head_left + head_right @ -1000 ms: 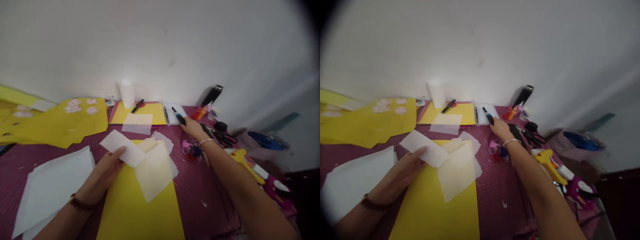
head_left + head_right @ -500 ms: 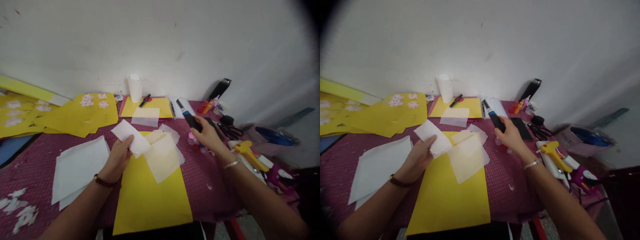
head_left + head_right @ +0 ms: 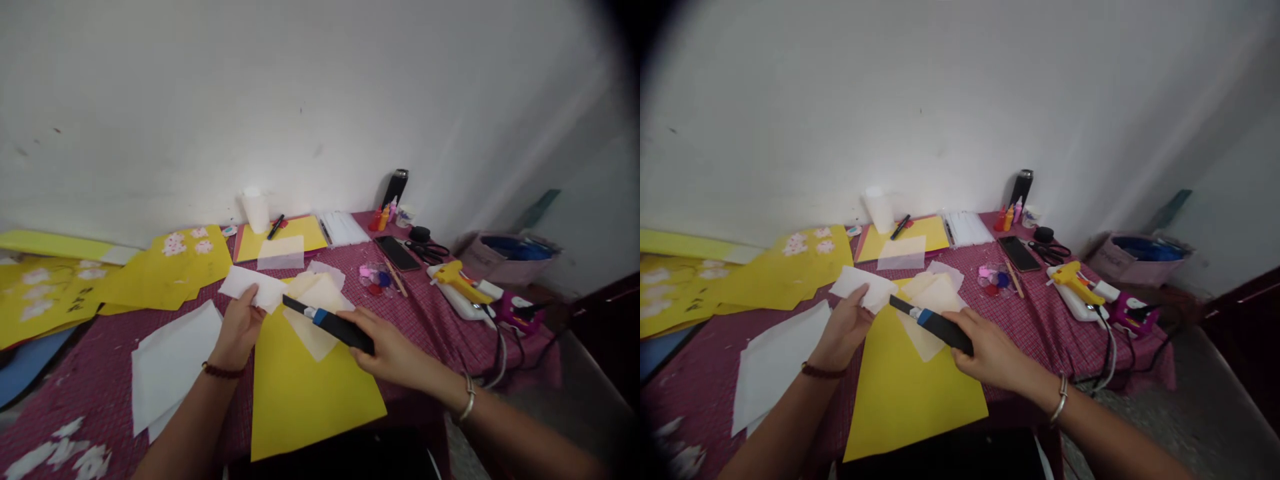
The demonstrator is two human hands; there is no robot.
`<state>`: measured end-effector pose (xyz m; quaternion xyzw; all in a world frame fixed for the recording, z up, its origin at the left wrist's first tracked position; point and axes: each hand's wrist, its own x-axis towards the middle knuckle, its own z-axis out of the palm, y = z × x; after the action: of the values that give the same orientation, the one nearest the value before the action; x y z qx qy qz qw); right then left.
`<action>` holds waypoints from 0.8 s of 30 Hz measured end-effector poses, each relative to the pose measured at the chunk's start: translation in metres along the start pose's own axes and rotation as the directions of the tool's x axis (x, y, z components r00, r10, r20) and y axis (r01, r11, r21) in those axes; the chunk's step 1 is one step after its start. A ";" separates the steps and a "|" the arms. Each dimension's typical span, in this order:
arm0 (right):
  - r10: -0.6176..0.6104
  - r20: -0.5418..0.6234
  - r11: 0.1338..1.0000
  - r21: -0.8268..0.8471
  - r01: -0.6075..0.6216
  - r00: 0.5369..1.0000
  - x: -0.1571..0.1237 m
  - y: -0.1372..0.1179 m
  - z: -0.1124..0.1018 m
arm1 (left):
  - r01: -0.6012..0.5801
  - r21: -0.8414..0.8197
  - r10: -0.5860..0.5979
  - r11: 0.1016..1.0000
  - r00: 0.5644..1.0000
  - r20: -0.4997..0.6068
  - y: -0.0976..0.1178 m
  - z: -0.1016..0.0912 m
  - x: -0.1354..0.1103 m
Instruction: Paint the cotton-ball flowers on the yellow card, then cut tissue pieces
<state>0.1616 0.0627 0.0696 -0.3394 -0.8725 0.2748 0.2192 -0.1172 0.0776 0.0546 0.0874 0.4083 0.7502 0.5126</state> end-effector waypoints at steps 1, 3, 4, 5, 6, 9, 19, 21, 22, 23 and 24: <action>-0.003 -0.005 1.000 0.002 0.003 1.000 0.002 0.002 0.002 | -0.013 0.011 0.013 1.000 1.000 0.019 0.000 0.000 -0.001; -0.009 -0.014 1.000 0.011 0.009 1.000 0.005 0.005 0.005 | -0.007 0.045 0.005 0.999 0.999 0.039 0.001 0.000 -0.003; -0.013 -0.018 1.000 0.016 0.013 1.000 0.006 0.006 0.006 | 0.008 0.063 -0.011 0.998 0.999 0.042 0.001 0.000 -0.004; -0.017 -0.022 1.000 0.022 0.018 1.000 0.007 0.006 0.007 | 0.026 0.079 -0.029 0.997 0.998 0.048 0.001 -0.001 -0.004; -0.021 -0.025 0.999 0.028 0.022 0.999 0.009 0.007 0.008 | 0.036 0.090 -0.041 0.995 0.998 0.053 0.001 -0.002 -0.005; -0.031 -0.012 0.999 0.036 0.032 0.999 0.013 0.006 0.008 | 0.024 0.098 -0.030 0.995 0.998 0.056 -0.001 -0.003 -0.005; -0.016 0.086 0.996 -0.091 0.024 0.996 0.036 0.017 0.005 | -0.040 0.112 0.021 0.993 0.986 0.165 -0.012 0.002 -0.011; -0.015 0.118 0.994 -0.108 0.028 0.993 0.041 0.019 0.004 | -0.033 0.107 0.015 0.994 0.986 0.168 -0.012 0.003 -0.012; -0.010 0.125 0.993 -0.118 0.025 0.992 0.043 0.020 0.004 | -0.027 0.102 0.009 0.994 0.985 0.170 -0.012 0.003 -0.012; -0.001 0.125 0.992 -0.129 0.017 0.992 0.045 0.021 0.005 | -0.016 0.094 0.000 0.995 0.985 0.172 -0.013 0.003 -0.013; 0.009 0.116 0.990 -0.142 0.008 0.993 0.047 0.023 0.005 | -0.003 0.084 -0.013 0.996 0.984 0.179 -0.013 0.003 -0.014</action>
<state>0.1377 0.1085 0.0608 -0.3377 -0.9011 0.2314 0.1431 -0.1001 0.0691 0.0520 0.1750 0.3920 0.7202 0.5450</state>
